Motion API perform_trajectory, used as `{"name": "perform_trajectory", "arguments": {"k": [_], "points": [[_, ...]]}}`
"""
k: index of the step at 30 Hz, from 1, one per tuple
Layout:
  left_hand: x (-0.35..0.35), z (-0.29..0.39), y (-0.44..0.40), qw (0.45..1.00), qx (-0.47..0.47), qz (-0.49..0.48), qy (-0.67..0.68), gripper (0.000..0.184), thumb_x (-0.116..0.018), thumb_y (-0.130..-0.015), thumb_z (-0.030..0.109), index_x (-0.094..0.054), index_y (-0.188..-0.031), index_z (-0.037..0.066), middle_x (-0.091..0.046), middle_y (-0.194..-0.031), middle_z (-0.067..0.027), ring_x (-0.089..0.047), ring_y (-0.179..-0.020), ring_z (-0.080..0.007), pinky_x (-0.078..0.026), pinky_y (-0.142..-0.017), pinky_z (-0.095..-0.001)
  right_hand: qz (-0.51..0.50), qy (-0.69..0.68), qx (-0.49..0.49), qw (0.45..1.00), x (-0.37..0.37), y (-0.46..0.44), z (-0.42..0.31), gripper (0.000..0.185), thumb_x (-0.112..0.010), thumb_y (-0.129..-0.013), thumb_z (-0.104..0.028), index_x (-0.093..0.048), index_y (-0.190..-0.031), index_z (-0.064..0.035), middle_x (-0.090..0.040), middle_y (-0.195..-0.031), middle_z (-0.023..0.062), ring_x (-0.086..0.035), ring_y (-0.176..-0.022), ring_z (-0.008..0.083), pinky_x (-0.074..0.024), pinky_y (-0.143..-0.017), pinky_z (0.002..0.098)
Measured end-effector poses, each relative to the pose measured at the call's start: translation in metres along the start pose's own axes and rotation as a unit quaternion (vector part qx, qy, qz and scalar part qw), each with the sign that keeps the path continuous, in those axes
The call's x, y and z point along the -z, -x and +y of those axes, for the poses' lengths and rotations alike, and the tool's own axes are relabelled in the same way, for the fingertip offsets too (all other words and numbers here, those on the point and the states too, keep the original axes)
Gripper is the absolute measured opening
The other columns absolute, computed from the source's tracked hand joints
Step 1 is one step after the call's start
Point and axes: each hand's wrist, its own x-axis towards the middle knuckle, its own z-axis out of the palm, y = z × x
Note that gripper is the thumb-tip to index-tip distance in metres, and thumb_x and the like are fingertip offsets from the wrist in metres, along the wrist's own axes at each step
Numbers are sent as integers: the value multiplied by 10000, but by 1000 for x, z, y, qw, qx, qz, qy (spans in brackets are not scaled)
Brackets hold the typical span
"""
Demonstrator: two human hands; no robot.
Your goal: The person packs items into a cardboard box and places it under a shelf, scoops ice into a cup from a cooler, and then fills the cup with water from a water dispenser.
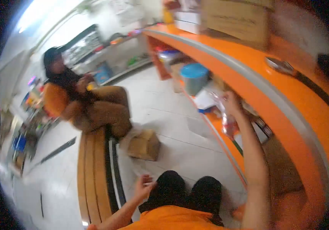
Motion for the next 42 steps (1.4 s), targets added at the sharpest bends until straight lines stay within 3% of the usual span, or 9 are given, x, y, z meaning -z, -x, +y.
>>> {"name": "perform_trajectory", "arguments": {"k": [3, 8, 13, 20, 26, 29, 32, 37, 42], "points": [[-42, 45, 1, 973, -181, -142, 10, 1080, -860, -762, 406, -235, -1523, -39, -345, -1535, -256, -365, -1428, -330, -316, -1164, -428, -41, -169, -54, 983, -23, 30, -113, 74, -690, -801, -54, -681, -840, 8, -692, -770, 58, -644, -688, 163, -517, -637, 322], [-55, 144, -14, 874, -424, 235, 11, 1089, -868, -734, 360, -229, -1520, -40, -348, -1515, -290, -361, -1424, -363, -307, -1159, -445, -129, -316, -126, 932, -75, 99, -247, 238, -643, -816, -35, -698, -1029, 55, -701, -871, 92, -639, -752, 148, -514, -672, 290], [82, 126, 1, 881, -364, 280, 116, 477, -682, -948, 339, -546, -1302, 49, -616, -1250, -154, -617, -1107, -269, -551, -833, -407, -334, -635, -81, 692, -94, 145, -361, 460, -635, -947, -130, -492, -1361, 9, -618, -1217, 92, -618, -1034, 159, -508, -894, 313], [258, -13, 79, 860, -74, 350, 364, 479, -477, -1043, 336, -437, -1454, 93, -592, -1290, -104, -642, -1071, -269, -567, -804, -408, -466, -307, 187, 809, -72, 229, -377, 609, -693, -929, -207, -403, -1452, -90, -623, -1230, 111, -642, -1048, 207, -523, -935, 374], [266, -58, 157, 848, -4, 475, -233, 379, -457, -1021, 256, -678, -1034, -51, -646, -1133, -276, -623, -1023, -419, -474, -931, -454, -527, -222, 42, 819, -87, 236, -276, 499, -722, -899, -200, -539, -1340, -53, -663, -1171, 143, -670, -1000, 229, -526, -903, 362], [279, -136, 171, 797, 53, 349, -489, 349, -403, -1014, 209, -656, -1052, -28, -665, -1013, -282, -610, -1012, -467, -467, -914, -514, -504, -190, 25, 842, -95, 233, -278, 430, -711, -901, -203, -592, -1276, -29, -681, -1126, 144, -673, -982, 215, -526, -883, 355], [285, -144, 186, 770, 237, 185, -563, 474, -412, -1020, 293, -607, -1218, -91, -539, -1334, -317, -431, -1312, -462, -310, -1081, -565, -541, -185, -20, 820, -118, 244, -303, 419, -701, -903, -222, -607, -1256, -16, -688, -1120, 154, -675, -980, 229, -524, -885, 372], [262, -134, 166, 803, 137, 439, -379, 551, -429, -1007, 380, -577, -1252, -91, -437, -1439, -324, -309, -1403, -447, -213, -1136, -558, -645, -120, 43, 754, -83, 249, -346, 443, -695, -904, -255, -605, -1267, -16, -682, -1146, 159, -665, -1008, 258, -511, -914, 392], [264, -79, 166, 847, 88, 471, -229, 671, -562, -906, 365, -407, -1403, -57, -526, -1324, -311, -494, -1217, -480, -400, -1026, -503, -658, -97, -74, 743, 2, 253, -372, 498, -683, -918, -348, -571, -1309, -59, -677, -1181, 137, -646, -1091, 247, -506, -941, 396]]}}
